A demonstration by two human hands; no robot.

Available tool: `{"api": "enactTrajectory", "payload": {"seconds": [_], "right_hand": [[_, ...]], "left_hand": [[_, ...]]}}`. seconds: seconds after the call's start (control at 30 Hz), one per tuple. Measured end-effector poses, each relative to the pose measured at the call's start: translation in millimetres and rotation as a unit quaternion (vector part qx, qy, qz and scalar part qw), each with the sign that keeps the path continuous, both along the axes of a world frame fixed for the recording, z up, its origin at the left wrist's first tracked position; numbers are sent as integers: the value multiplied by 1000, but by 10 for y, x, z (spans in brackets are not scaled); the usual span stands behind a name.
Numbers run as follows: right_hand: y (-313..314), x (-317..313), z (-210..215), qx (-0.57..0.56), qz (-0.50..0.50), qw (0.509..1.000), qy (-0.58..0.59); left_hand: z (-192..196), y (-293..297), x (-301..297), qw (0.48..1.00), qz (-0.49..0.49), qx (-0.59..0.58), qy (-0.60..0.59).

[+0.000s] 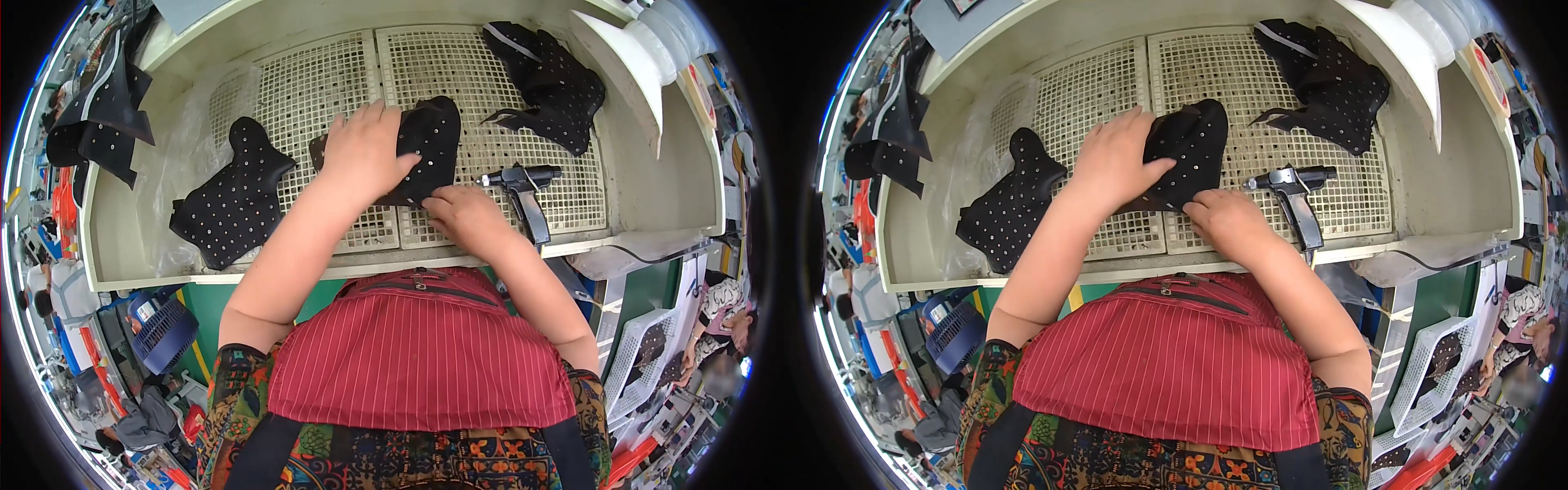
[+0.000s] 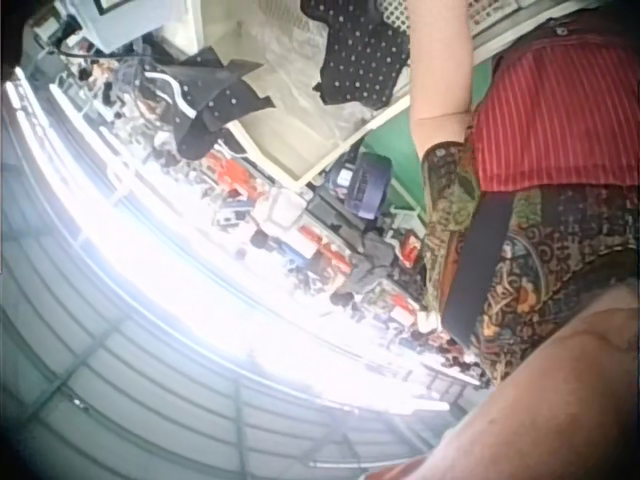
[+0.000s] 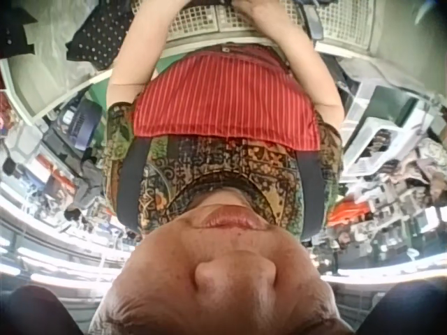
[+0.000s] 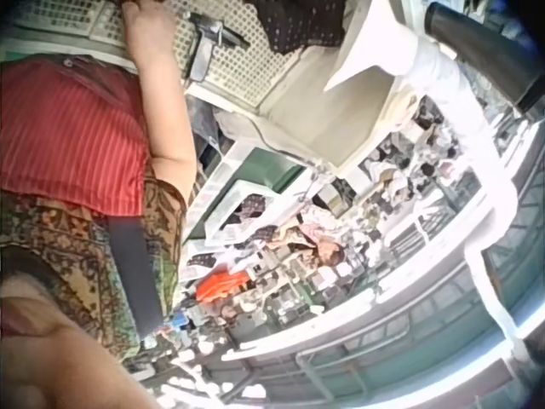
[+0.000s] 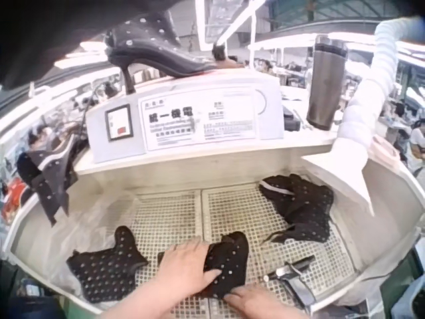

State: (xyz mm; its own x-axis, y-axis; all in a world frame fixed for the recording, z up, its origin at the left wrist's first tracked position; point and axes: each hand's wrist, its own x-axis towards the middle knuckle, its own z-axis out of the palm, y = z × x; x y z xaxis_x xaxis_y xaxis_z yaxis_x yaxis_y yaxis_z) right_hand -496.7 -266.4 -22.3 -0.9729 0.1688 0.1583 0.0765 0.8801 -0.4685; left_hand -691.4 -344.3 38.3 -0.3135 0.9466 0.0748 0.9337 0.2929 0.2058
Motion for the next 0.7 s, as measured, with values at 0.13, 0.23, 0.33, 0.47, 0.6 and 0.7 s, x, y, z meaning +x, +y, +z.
{"api": "enactTrajectory", "payload": {"seconds": [0.13,0.23,0.33,0.47,0.6,0.7], "right_hand": [[192,283,241,-27,-137,990,2],[421,507,288,-34,-233,972,24],[564,506,404,-138,-276,951,5],[824,185,182,-244,-269,930,59],[1065,-210,-105,-493,-216,843,16],[1063,-460,-90,-612,-142,778,2]], "left_hand": [[6,382,-166,986,40,-148,-70],[-26,477,-172,981,35,-181,-67],[-124,240,-65,995,50,-75,-36],[-89,-301,66,994,37,78,-69],[-53,-556,97,988,22,126,-92],[14,-645,123,981,19,156,-117]]}}
